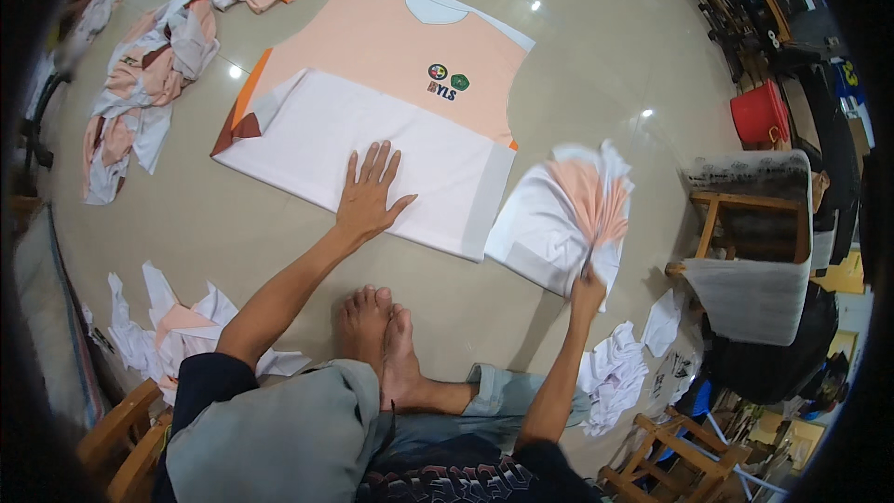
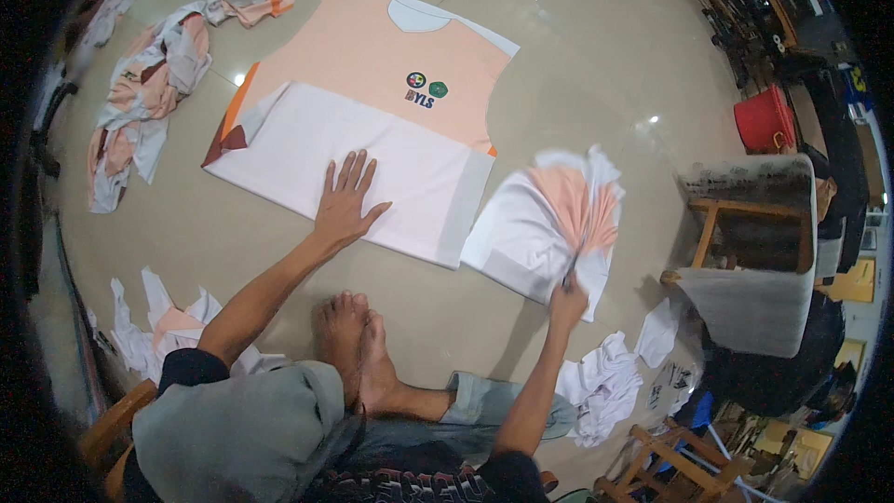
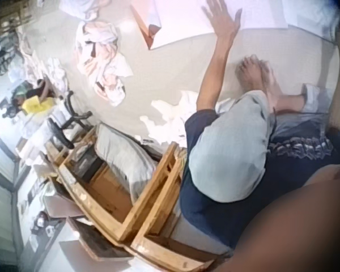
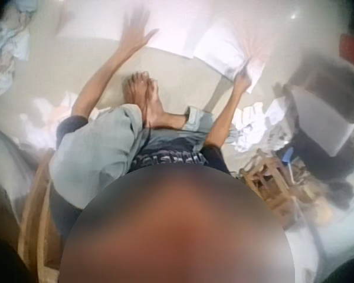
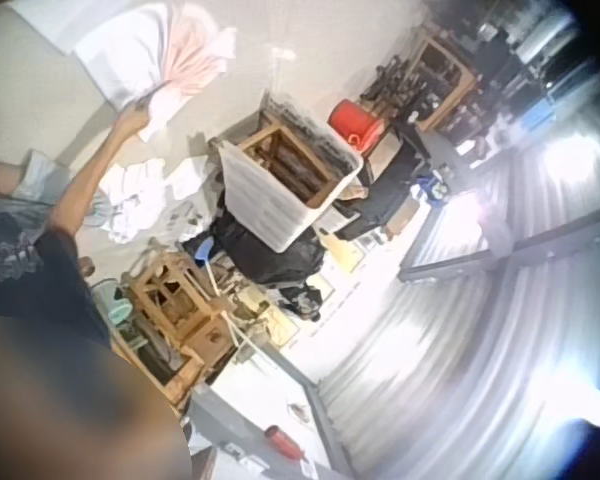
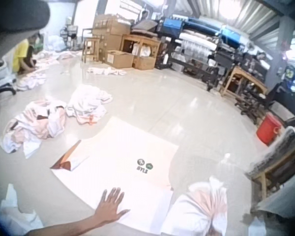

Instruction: The person uses scissors to cut a large piece of white fabric that has a pink paper pattern attached to it. They carefully follow the pattern's outline to trim the fabric, occasionally lifting and repositioning the material to continue cutting along the edges.

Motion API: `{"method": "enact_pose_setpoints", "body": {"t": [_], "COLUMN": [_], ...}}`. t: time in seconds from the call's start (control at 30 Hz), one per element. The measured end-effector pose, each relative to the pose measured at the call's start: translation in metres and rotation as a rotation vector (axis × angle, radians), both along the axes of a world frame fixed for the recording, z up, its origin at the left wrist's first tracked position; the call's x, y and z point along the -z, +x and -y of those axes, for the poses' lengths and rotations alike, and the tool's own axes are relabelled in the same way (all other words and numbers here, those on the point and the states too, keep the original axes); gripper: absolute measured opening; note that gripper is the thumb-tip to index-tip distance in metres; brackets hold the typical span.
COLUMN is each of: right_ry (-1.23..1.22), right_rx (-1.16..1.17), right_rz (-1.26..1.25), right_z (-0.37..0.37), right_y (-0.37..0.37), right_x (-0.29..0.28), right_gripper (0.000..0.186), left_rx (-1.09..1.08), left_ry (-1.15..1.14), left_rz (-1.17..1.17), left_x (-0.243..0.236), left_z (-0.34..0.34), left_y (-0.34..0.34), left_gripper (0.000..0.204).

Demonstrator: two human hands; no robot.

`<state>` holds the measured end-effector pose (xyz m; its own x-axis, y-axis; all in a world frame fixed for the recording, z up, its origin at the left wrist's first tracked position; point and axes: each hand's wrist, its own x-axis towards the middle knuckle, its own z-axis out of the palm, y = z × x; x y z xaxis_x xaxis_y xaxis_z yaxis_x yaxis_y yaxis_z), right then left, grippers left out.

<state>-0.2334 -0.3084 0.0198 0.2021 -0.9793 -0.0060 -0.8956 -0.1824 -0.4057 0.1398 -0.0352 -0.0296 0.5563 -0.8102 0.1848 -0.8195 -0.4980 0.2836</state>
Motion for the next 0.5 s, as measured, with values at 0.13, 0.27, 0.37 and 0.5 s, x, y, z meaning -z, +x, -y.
{"method": "enact_pose_setpoints", "body": {"t": [0.13,0.27,0.37,0.5], "right_ry": [0.415,0.493,0.162,-0.123], "right_rx": [0.188,0.413,0.252,0.080], "right_rz": [0.185,0.407,0.324,0.337], "right_z": [-0.129,-0.198,-0.203,-0.163], "right_y": [-0.104,-0.156,-0.160,-0.124], "right_x": [-0.072,-0.115,-0.091,-0.034], "right_gripper": [0.050,0.051,0.056,0.061], "left_rx": [0.005,0.009,0.036,0.083], "left_ry": [-0.022,-0.069,-0.088,-0.115], "left_rz": [0.039,0.059,0.019,0.070], "left_x": [0.004,0.009,0.007,-0.005], "left_z": [0.000,0.001,0.001,-0.004], "left_y": [0.000,0.000,0.001,-0.001], "left_gripper": [0.081,0.080,0.077,0.072]}}
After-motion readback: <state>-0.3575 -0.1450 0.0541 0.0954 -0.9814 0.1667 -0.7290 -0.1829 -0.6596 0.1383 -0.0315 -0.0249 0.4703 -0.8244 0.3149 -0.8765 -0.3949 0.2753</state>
